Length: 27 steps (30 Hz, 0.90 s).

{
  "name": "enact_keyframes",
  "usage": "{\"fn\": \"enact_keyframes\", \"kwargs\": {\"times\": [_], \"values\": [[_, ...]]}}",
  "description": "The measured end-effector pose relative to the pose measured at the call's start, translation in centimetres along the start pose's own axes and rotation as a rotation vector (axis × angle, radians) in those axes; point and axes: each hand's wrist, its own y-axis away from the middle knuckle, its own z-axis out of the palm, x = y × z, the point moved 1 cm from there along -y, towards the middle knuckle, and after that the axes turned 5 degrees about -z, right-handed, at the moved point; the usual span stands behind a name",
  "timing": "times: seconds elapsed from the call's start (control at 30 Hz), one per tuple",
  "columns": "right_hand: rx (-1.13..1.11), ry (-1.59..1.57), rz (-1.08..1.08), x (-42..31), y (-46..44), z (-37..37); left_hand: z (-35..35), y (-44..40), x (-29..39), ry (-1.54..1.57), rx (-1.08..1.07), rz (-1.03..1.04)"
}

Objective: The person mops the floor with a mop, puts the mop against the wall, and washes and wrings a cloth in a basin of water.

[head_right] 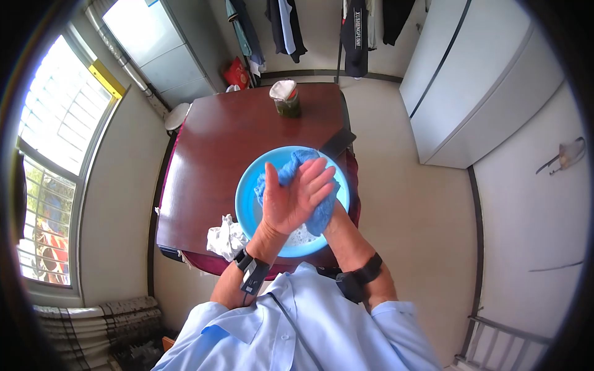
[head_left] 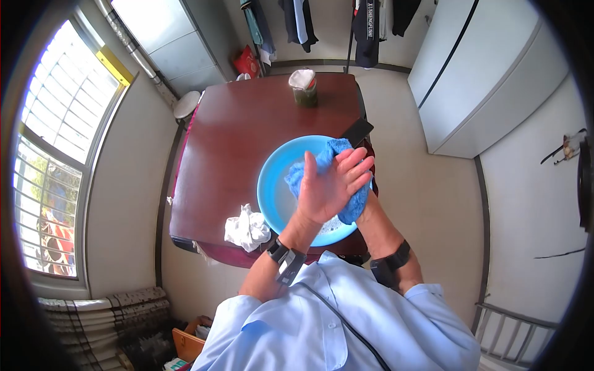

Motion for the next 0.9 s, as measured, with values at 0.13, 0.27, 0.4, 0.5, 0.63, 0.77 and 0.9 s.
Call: {"fn": "enact_keyframes", "kwargs": {"times": [0.13, 0.27, 0.4, 0.5, 0.63, 0.77, 0.9], "values": [[-0.043, -0.087, -0.008, -0.7, 1.6, 0.3, 0.3, -0.8, 2.0, -1.564, 0.203, 0.367], [-0.077, -0.152, -0.009, -1.4, 2.4, 1.0, 1.0, -0.8, 2.9, -2.557, 0.157, 0.215], [-0.11, -0.173, -0.046, -1.2, 1.3, 0.3, 0.9, 0.5, 2.3, -2.576, 0.068, 0.249], [-0.124, -0.102, -0.104, -0.4, -1.6, -0.9, 1.1, 1.5, 1.1, -2.549, 0.055, 0.22], [-0.121, 0.047, -0.207, -0.7, -4.7, -3.2, 0.8, 2.6, 1.1, -2.413, 0.033, 0.16], [-0.103, 0.088, -0.238, -2.6, -5.0, -5.2, -0.4, 4.0, 3.8, -2.416, 0.377, 0.259], [0.028, -0.775, 0.155, -1.8, -0.8, 0.9, -1.3, 2.7, 7.3, -2.531, 0.967, 0.632]]}}
